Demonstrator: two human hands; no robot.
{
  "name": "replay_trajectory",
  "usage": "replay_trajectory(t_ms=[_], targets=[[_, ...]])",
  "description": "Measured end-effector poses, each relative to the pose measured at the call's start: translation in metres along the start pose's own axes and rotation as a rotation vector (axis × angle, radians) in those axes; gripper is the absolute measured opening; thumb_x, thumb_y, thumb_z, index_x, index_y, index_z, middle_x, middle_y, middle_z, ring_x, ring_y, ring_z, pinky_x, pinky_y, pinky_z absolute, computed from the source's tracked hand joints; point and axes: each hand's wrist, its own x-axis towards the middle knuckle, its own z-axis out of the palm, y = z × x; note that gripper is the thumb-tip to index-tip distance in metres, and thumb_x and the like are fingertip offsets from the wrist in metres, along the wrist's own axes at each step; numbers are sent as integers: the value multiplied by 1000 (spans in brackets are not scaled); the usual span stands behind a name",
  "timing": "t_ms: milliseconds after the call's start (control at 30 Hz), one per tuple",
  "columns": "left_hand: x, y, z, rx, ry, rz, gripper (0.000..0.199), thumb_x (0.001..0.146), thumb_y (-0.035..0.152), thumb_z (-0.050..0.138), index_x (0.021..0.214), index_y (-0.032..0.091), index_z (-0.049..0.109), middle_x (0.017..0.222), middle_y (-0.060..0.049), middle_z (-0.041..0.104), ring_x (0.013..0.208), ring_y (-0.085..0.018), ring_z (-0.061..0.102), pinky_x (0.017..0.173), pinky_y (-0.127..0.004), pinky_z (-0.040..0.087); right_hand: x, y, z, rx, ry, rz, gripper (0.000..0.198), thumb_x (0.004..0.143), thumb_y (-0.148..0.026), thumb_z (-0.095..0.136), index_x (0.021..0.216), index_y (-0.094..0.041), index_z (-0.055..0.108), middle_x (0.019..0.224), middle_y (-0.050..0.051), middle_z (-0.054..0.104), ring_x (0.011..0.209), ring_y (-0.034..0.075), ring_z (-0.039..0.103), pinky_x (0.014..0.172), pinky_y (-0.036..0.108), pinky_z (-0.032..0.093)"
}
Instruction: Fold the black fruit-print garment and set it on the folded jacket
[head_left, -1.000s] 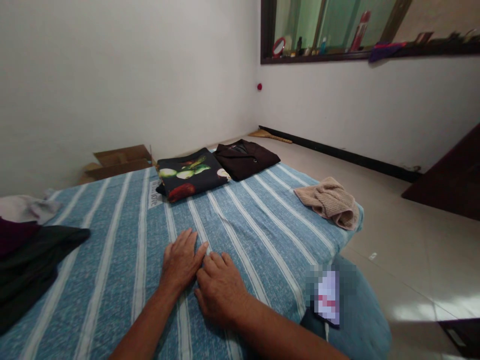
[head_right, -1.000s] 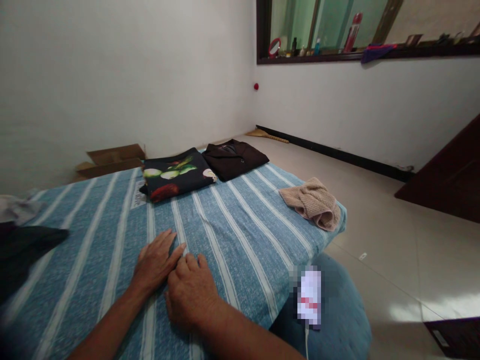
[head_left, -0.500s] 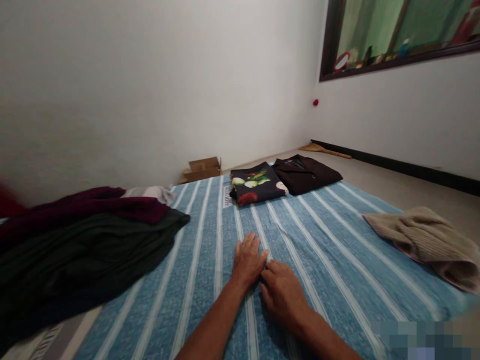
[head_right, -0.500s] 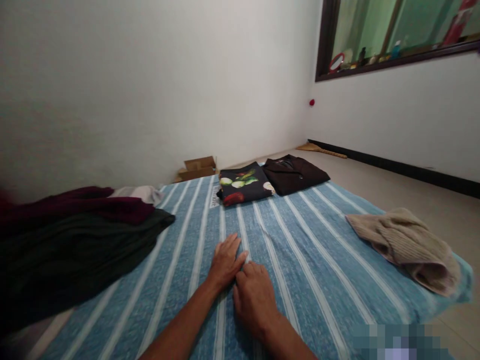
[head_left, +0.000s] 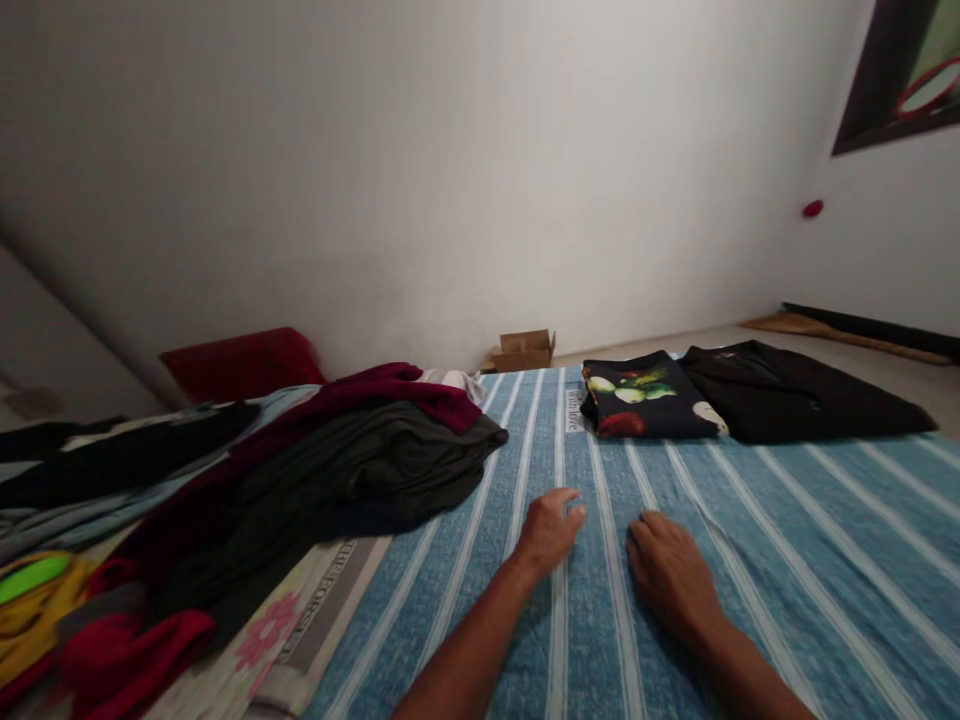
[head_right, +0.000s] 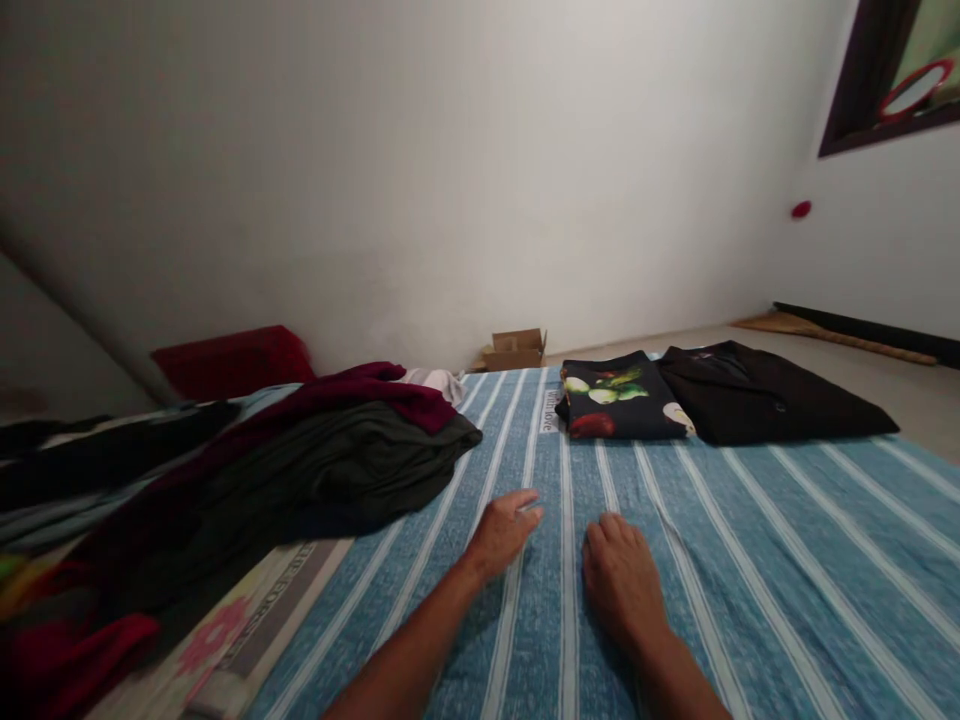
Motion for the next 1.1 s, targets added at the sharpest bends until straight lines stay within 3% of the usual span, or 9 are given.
replay_trajectory(t_ms=[300,500,733,933,1100], targets=[[1,-69,-110,117,381,-218,28,76,22,51,98,12,67,98,-9,70,92,-20,65,85,-31,50,-8,14,17,-20,83,-72,25,87,-26,40,85,-18,63,101,12,61,95,25,56,84,38,41],[-14,-98,-158,255,578,-295,31,80,22,50,107,14,62,103,-11,68,98,-20,64,88,-33,49,-11,18,19,-21,89,-87,29,86,-30,39,87,-18,65,102,12,64,95,26,58,85,39,44],[-20,-110,-180,451,709,-272,36,79,19,49,115,13,55,116,-14,61,109,-24,57,95,-38,44,-11,29,29,-62,54,-83,37,85,-35,39,98,-15,67,110,13,63,101,26,58,92,40,43],[-15,-108,-187,591,728,-235,44,78,15,49,122,10,48,131,-18,48,123,-28,42,103,-43,36,-12,33,31,-94,42,-86,42,86,-38,37,101,-14,67,111,13,64,102,26,59,93,42,44],[-12,-113,-192,664,714,-242,47,76,13,51,122,12,45,132,-17,46,124,-30,40,102,-45,35,-12,36,32,-79,52,-103,45,84,-39,36,100,-13,68,110,15,64,101,27,60,92,43,46]])
